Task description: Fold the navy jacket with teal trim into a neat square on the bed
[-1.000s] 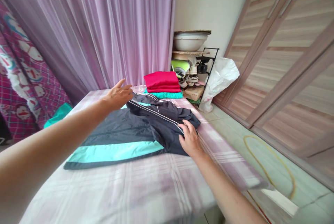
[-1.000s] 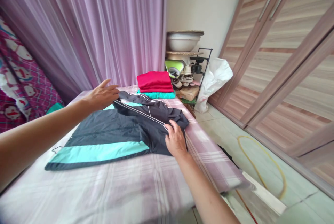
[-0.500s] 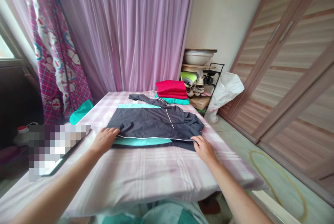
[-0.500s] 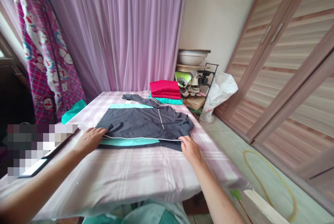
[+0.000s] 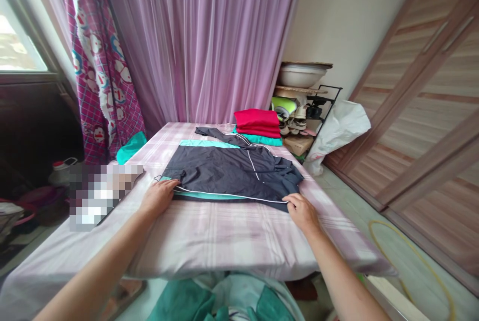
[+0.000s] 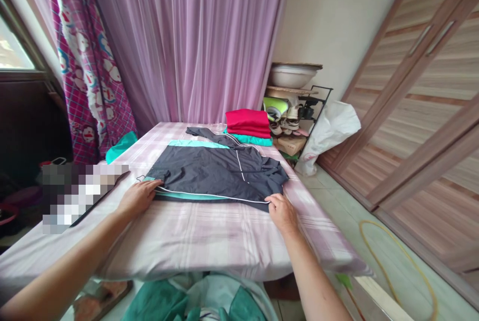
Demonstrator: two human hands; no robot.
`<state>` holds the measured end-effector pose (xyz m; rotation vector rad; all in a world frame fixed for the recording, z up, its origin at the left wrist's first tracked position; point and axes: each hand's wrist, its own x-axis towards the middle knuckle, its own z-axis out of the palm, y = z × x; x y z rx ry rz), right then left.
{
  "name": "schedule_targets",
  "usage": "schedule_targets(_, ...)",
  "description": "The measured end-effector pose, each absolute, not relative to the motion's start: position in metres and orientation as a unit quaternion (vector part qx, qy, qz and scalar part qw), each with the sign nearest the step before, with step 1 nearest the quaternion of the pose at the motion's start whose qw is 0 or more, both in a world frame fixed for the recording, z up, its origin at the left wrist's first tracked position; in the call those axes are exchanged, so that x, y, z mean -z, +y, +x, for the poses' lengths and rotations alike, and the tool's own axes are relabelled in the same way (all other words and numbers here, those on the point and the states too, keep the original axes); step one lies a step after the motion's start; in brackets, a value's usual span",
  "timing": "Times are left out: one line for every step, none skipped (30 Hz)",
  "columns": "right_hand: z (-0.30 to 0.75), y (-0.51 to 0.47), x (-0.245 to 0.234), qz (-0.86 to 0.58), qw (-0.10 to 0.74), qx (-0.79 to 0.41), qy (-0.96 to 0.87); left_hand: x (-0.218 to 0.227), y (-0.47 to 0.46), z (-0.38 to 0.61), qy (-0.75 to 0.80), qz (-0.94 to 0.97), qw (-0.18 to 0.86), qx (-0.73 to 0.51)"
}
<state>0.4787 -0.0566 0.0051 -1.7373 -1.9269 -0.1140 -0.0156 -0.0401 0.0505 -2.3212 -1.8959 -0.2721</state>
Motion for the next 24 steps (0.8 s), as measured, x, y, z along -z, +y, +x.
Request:
schedule_targets(0.479, -0.055, -0.005, -0.645, 0.27, 0.04, -0.714, -0.052, -0.038, -0.017, -0.633, -0.768, 0.055, 0.082)
schedule_targets(0.479, -0.054, -0.006, -0.648, 0.272, 0.038, -0.711, -0.053, -0.035, -0.018, -0.638, -0.765, 0.046, 0.075)
schedule_targets(0.478, -0.052, -0.007, -0.654, 0.274, 0.034, -0.704, -0.054, -0.033, -0.019, -0.643, -0.761, 0.04, 0.072)
schedule_targets(0.478, -0.05, -0.008, -0.664, 0.274, 0.031, -0.695, -0.054, -0.031, -0.02, -0.645, -0.76, 0.036, 0.072)
schedule_targets(0.478, -0.049, -0.008, -0.675, 0.269, 0.026, -0.687, -0.054, -0.031, -0.022, -0.642, -0.762, 0.031, 0.074)
schedule_targets(0.478, -0.048, -0.009, -0.683, 0.26, 0.019, -0.682, -0.054, -0.031, -0.025, -0.634, -0.769, 0.025, 0.078)
schedule_targets(0.479, -0.048, -0.01, -0.686, 0.249, 0.011, -0.684, -0.053, -0.032, -0.027, -0.622, -0.779, 0.016, 0.079)
schedule_targets(0.48, -0.049, -0.01, -0.68, 0.238, 0.001, -0.694, -0.052, -0.033, -0.03, -0.609, -0.79, 0.005, 0.079)
schedule_targets(0.482, -0.052, -0.011, -0.663, 0.228, -0.01, -0.713, -0.05, -0.035, -0.034, -0.596, -0.8, -0.005, 0.076)
schedule_targets(0.485, -0.055, -0.011, -0.639, 0.221, -0.019, -0.736, -0.049, -0.037, -0.037, -0.585, -0.807, -0.012, 0.072)
schedule_targets(0.488, -0.059, -0.011, -0.613, 0.216, -0.025, -0.759, -0.049, -0.038, -0.039, -0.578, -0.813, -0.015, 0.067)
schedule_targets(0.492, -0.063, -0.011, -0.589, 0.21, -0.027, -0.78, -0.048, -0.039, -0.041, -0.574, -0.817, -0.014, 0.061)
schedule_targets(0.495, -0.066, -0.011, -0.571, 0.201, -0.024, -0.796, -0.049, -0.039, -0.043, -0.57, -0.82, -0.009, 0.052)
schedule_targets(0.498, -0.069, -0.012, -0.559, 0.191, -0.016, -0.807, -0.05, -0.039, -0.043, -0.567, -0.823, -0.002, 0.043)
schedule_targets(0.501, -0.071, -0.012, -0.553, 0.178, -0.004, -0.814, -0.052, -0.038, -0.043, -0.563, -0.826, 0.007, 0.035)
schedule_targets(0.502, -0.071, -0.013, -0.549, 0.162, 0.012, -0.82, -0.054, -0.037, -0.042, -0.559, -0.829, 0.018, 0.029)
schedule_targets(0.503, -0.07, -0.014, -0.544, 0.144, 0.031, -0.826, -0.056, -0.037, -0.041, -0.553, -0.832, 0.03, 0.022)
schedule_targets(0.502, -0.068, -0.015, -0.535, 0.126, 0.051, -0.834, -0.058, -0.037, -0.04, -0.546, -0.836, 0.043, 0.014)
schedule_targets(0.502, -0.066, -0.016, -0.523, 0.109, 0.072, -0.842, -0.059, -0.038, -0.039, -0.541, -0.839, 0.058, 0.005)
schedule_targets(0.501, -0.063, -0.018, -0.508, 0.094, 0.094, -0.851, -0.061, -0.039, -0.037, -0.537, -0.841, 0.073, -0.005)
schedule_targets(0.5, -0.06, -0.021, -0.493, 0.082, 0.114, -0.859, -0.063, -0.04, -0.036, -0.535, -0.84, 0.088, -0.018)
schedule_targets(0.5, -0.057, -0.024, -0.478, 0.075, 0.133, -0.865, -0.064, -0.041, -0.035, -0.537, -0.837, 0.099, -0.03)
schedule_targets(0.5, -0.054, -0.028, -0.466, 0.074, 0.149, -0.869, -0.066, -0.043, -0.035, -0.541, -0.834, 0.107, -0.039)
schedule_targets(0.5, -0.052, -0.032, -0.458, 0.08, 0.165, -0.87, -0.068, -0.044, -0.034, -0.545, -0.83, 0.111, -0.041)
